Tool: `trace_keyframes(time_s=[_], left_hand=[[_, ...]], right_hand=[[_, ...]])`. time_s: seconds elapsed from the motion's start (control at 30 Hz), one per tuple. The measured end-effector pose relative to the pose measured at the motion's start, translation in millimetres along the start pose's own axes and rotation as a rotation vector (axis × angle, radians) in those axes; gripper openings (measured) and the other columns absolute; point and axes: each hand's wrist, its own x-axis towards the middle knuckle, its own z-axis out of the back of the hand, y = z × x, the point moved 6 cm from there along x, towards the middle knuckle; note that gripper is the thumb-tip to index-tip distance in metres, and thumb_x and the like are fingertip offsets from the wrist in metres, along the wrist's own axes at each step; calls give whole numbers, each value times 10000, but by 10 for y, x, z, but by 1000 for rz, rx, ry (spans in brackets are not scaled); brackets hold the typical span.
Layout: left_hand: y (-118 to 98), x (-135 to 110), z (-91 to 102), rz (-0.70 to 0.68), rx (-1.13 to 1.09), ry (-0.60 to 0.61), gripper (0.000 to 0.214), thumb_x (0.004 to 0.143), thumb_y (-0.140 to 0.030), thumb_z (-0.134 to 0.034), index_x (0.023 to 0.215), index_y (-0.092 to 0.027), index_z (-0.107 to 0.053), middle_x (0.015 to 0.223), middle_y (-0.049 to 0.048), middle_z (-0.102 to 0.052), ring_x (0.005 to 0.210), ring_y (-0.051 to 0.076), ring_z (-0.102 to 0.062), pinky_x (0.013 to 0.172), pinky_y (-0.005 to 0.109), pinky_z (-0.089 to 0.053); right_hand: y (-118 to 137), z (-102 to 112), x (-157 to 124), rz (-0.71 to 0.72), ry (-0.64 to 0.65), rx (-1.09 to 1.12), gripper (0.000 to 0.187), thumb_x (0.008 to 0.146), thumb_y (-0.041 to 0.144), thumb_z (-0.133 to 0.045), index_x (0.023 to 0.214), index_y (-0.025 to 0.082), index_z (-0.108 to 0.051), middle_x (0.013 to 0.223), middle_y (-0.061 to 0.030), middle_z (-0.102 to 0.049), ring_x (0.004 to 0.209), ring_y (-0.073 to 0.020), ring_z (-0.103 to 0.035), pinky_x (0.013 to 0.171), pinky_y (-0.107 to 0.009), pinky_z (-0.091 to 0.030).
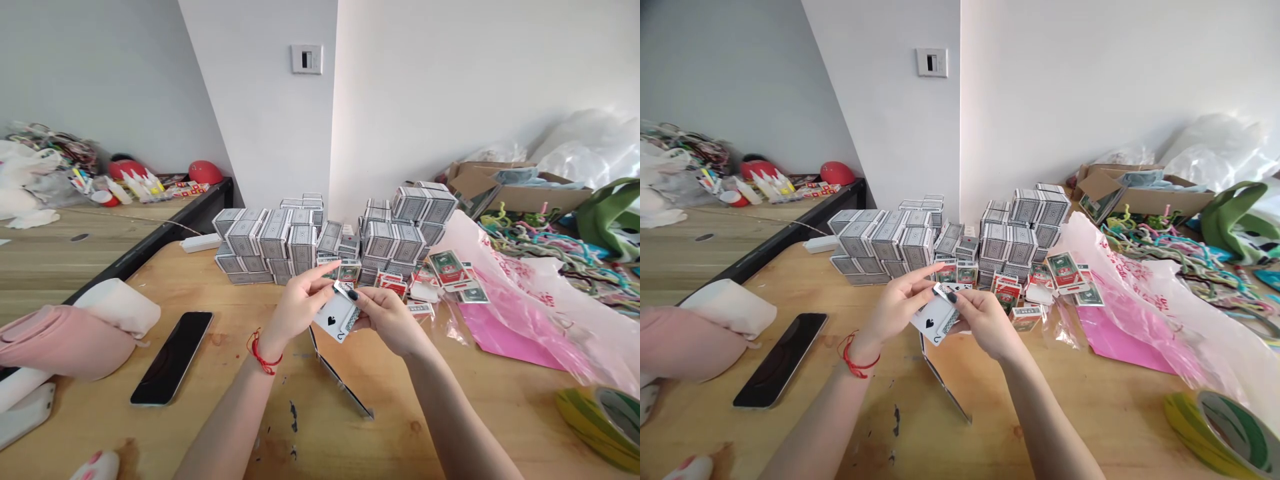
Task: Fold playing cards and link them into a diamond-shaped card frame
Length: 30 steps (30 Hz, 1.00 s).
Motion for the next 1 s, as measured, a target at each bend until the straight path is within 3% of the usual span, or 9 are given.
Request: trace_keyframes(time_s=[0.17, 0.27, 0.4, 0.7, 0.83, 1.0], left_hand=[[110, 48, -33, 78, -67, -70, 268, 809, -364, -473, 846, -165, -649, 713, 36, -624, 601, 120, -532, 515, 216, -411], [110, 48, -137, 49, -131, -69, 342, 821, -430, -429, 838, -152, -629, 730, 39, -610, 625, 123, -524, 541, 221, -406], [121, 33, -179, 53, -37, -123, 282, 732, -417, -568, 828, -158, -628, 744, 27, -603, 652, 127, -516, 560, 214, -395], [174, 33, -176, 58, -109, -162, 270, 730, -409, -569, 730, -152, -649, 639, 3, -571, 599, 113, -480, 541, 222, -360], [174, 18, -184, 28, -71, -191, 269, 743, -411, -555, 746, -160, -651, 658, 4, -581, 624, 119, -494, 562, 224, -375], [110, -48, -177, -40, 96, -290, 277, 775, -408, -519, 683, -165, -613, 591, -23, -521, 576, 100, -452, 528, 201, -346]], right_hand=[[26, 11, 8, 92, -143, -157, 323, 785, 452, -526, 873, 163, -641, 699, -35, -640, 645, -191, -623, 554, -304, -539], [35, 18, 11, 142, -188, -236, 320, 794, 456, -501, 879, 177, -634, 726, -33, -635, 640, -193, -611, 556, -302, -535], [51, 9, 12, 171, -182, -367, 315, 816, 426, -460, 841, 157, -623, 725, -35, -620, 648, -176, -588, 596, -287, -522], [164, -16, -37, 207, -186, -544, 331, 817, 366, -433, 641, 143, -604, 591, -10, -569, 608, -156, -557, 557, -239, -452], [193, -12, -54, 253, -197, -628, 298, 812, 331, -445, 681, 144, -637, 586, -12, -585, 630, -171, -560, 564, -243, -435], [191, -27, -61, 277, -168, -581, 268, 815, 311, -446, 803, 161, -668, 640, -26, -624, 675, -191, -584, 592, -264, -462]])
